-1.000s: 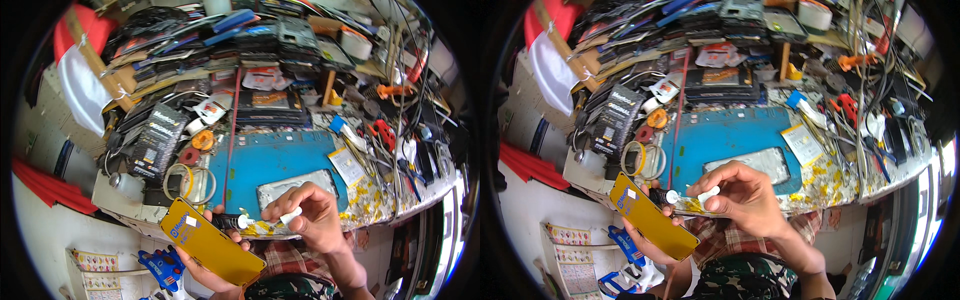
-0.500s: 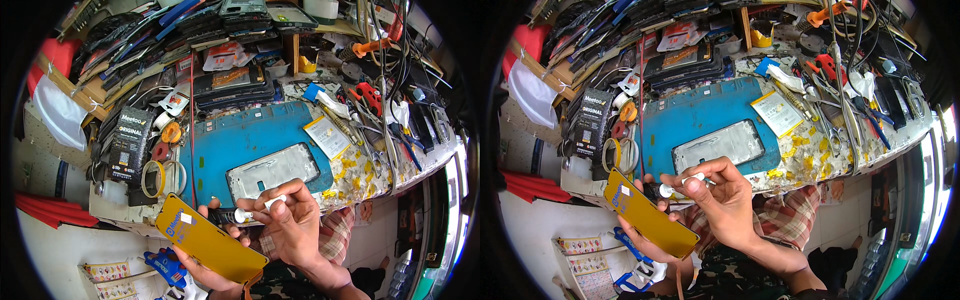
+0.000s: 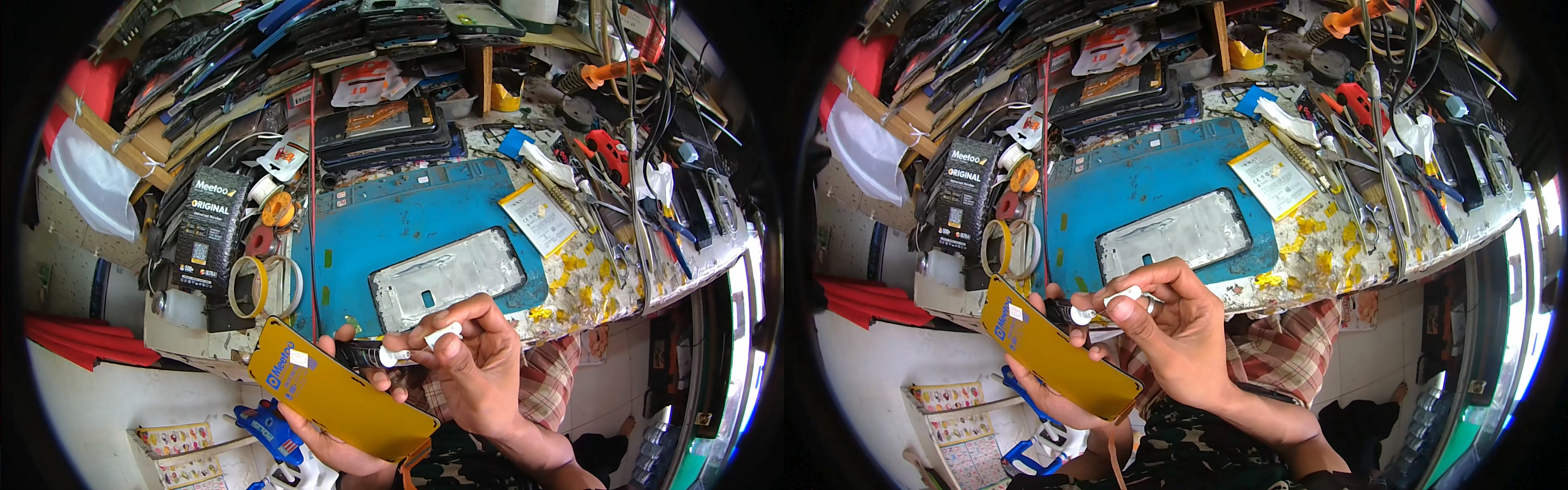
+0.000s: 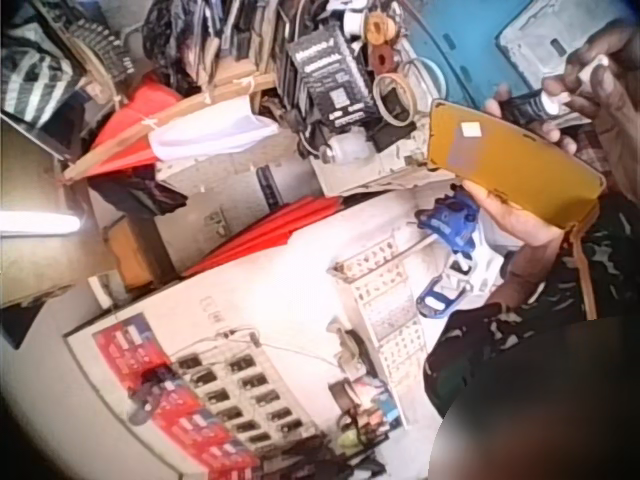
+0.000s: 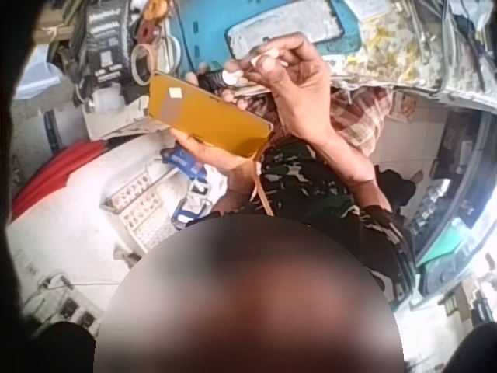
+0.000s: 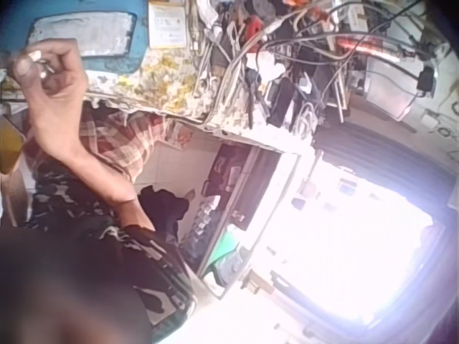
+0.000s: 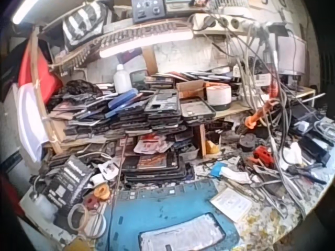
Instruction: The person removes a phone battery from its packaging, writes on the yellow backing with a marker, and then installs the battery into a disassembled smartphone on a cluttered workbench. The person handles the battery, phone chassis, and marker throughout the process.
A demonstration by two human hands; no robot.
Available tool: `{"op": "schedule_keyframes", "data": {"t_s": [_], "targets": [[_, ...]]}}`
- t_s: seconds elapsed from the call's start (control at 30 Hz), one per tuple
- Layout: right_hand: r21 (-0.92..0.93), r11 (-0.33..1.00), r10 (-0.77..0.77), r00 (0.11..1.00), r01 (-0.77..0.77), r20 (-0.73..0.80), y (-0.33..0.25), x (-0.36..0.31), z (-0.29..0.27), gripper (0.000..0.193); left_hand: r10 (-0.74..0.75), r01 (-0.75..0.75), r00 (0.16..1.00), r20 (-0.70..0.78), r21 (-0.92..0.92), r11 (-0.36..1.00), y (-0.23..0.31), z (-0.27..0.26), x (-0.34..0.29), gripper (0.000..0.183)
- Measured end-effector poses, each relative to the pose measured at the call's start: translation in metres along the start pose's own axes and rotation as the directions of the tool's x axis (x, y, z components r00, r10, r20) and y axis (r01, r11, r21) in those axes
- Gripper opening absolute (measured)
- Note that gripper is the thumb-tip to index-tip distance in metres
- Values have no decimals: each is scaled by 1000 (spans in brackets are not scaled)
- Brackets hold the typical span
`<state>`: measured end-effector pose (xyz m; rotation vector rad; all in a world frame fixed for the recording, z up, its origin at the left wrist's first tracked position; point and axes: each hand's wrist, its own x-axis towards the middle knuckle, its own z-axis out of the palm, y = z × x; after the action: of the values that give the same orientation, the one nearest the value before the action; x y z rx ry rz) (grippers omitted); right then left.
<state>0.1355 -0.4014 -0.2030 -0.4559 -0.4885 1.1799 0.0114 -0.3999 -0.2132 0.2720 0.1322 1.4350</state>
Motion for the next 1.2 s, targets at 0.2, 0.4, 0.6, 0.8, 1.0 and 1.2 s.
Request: {"op": "schedule_keyframes", "data": {"t_s": [0.2, 0.4, 0.6, 0.8, 1.0, 1.2], "targets": [[-2, 1000, 26, 1000, -26, 5, -1, 0, 1, 19, 1, -1, 1000, 1, 13, 1000, 2, -2, 1, 86], [-43, 999, 16, 1000, -16, -4, 1, 1, 2, 20, 2, -2, 1000, -18, 14, 1000, 2, -5, 1, 86], [-35, 999, 41, 999, -41, -10, 0, 1, 2, 19, 6, -5, 1000, -12, 27, 1000, 2, -6, 1, 87], [-92, 995, 28, 999, -32, -45, 6, 1, 1, 29, -7, 7, 1000, -15, -3, 1000, 3, -8, 2, 87], [-20, 1000, 19, 1000, -19, -11, 7, 1, -2, 21, -7, 7, 1000, 5, -10, 1000, 3, -9, 3, 87], [1, 1000, 21, 1000, -21, -23, 6, 1, -1, 21, -4, 4, 1000, -7, -23, 1000, 2, -9, 3, 88]]}}
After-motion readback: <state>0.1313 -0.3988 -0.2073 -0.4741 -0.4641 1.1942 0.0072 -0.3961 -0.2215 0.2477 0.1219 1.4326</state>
